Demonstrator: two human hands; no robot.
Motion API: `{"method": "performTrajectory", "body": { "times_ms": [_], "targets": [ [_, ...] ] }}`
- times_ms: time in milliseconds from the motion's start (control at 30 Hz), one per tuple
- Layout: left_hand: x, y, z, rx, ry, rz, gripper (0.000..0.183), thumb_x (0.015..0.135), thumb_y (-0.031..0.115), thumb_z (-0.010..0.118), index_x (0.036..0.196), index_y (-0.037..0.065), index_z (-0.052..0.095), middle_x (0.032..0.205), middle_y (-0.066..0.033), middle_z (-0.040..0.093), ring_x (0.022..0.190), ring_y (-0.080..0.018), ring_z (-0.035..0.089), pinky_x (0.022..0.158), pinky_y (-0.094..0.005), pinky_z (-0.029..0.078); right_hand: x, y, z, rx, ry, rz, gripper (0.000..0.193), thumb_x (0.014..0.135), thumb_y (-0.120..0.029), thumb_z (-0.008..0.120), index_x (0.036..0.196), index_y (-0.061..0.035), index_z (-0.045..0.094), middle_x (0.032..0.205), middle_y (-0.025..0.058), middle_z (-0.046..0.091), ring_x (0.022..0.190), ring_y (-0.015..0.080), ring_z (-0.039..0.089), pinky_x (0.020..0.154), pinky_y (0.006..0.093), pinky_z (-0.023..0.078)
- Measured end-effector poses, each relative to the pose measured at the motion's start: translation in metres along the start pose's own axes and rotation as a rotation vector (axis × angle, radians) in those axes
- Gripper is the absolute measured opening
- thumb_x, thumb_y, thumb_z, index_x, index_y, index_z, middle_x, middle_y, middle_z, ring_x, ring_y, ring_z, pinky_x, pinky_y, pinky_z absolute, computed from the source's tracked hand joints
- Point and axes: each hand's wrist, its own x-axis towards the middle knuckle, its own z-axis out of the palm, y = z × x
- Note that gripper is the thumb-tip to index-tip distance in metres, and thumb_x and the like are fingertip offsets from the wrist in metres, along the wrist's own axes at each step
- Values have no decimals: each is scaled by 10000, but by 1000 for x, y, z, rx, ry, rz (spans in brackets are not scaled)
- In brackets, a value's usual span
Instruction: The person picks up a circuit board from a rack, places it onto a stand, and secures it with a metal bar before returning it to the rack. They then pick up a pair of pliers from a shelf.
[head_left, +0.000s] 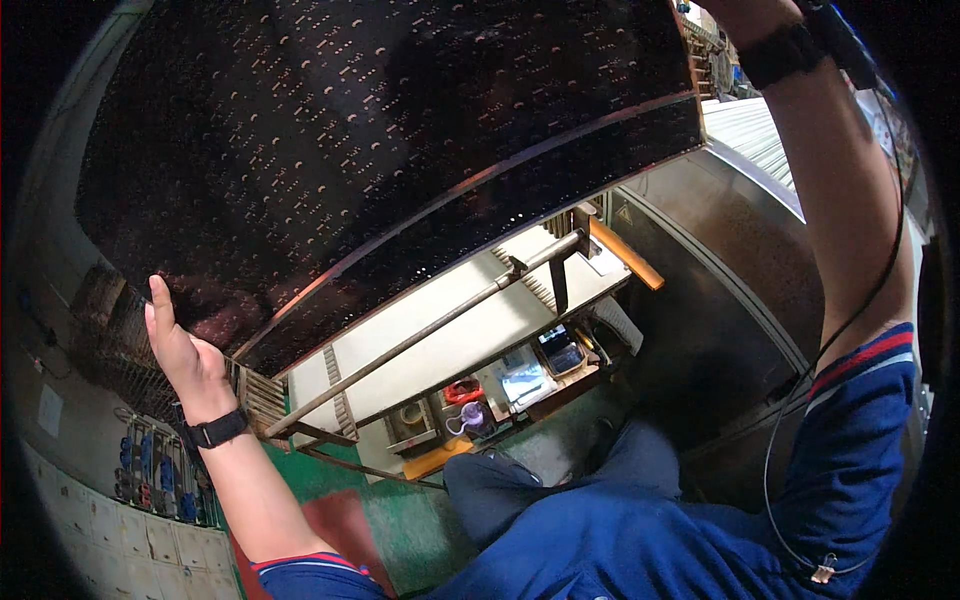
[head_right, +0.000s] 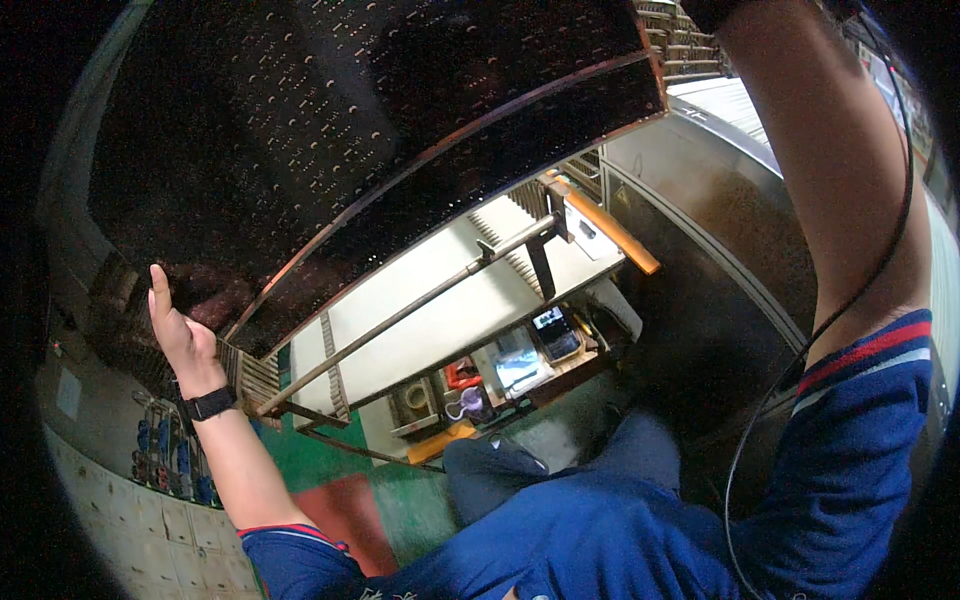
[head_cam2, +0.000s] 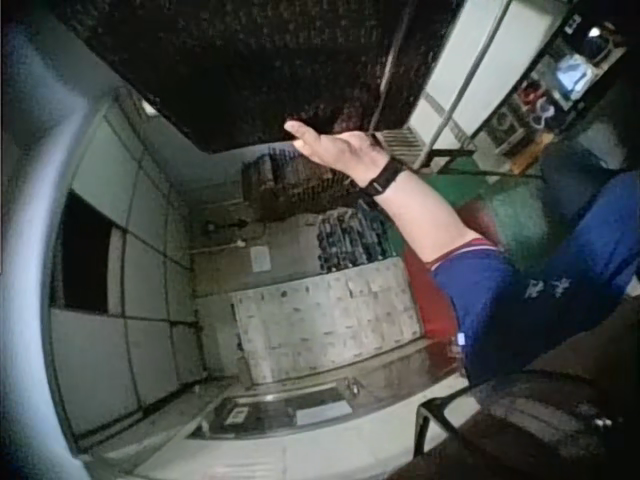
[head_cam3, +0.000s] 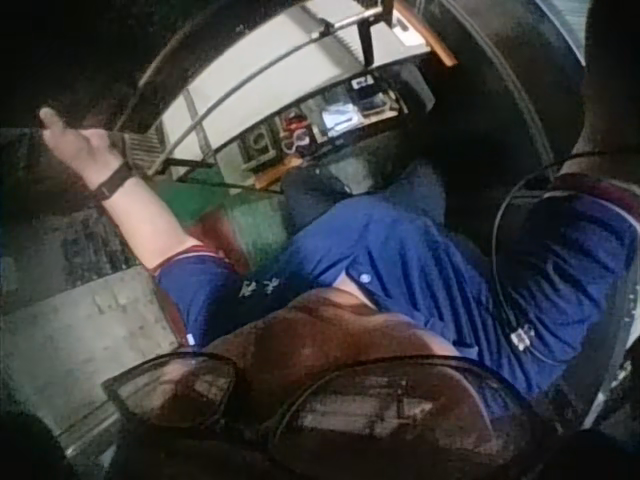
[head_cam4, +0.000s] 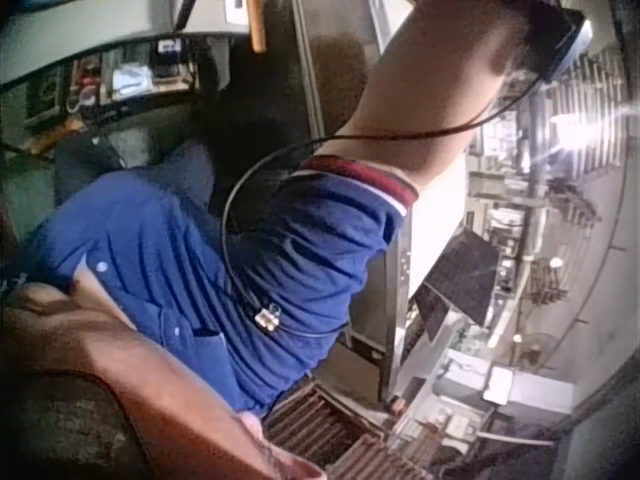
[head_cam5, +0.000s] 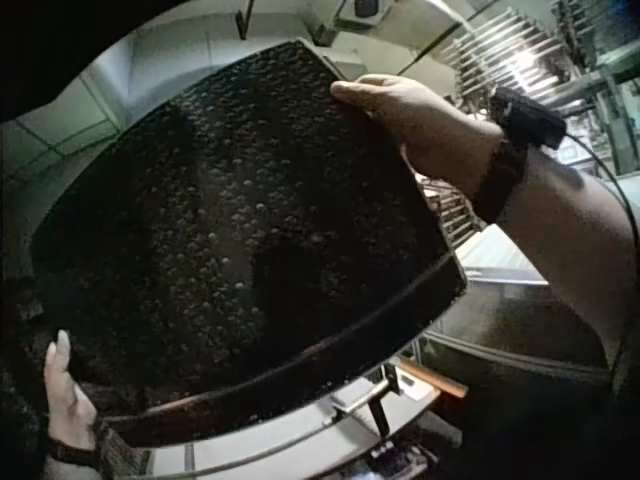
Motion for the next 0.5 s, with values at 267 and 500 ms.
{"method": "performTrajectory", "body": {
  "times_ms": [267,500],
  "targets": [
    [2,4,-8,2,-2,-30,479,939,278,690,1292,3,517,1299,-118,552,1170,-200,550,1046,-378,437,-23,23,-24,-36,-152,235,239,989,-244,596,1124,-48,622,1008,11,659,901,115,626,804,296,502],
    [-5,8,3,140,149,9,486,945,280,680,1293,-17,516,1335,-124,529,1195,-187,526,1040,-360,428,-81,85,-54,-248,-439,461,298,1016,-297,558,1226,-92,610,987,-64,624,788,-13,541,739,198,481]
  ]
}}
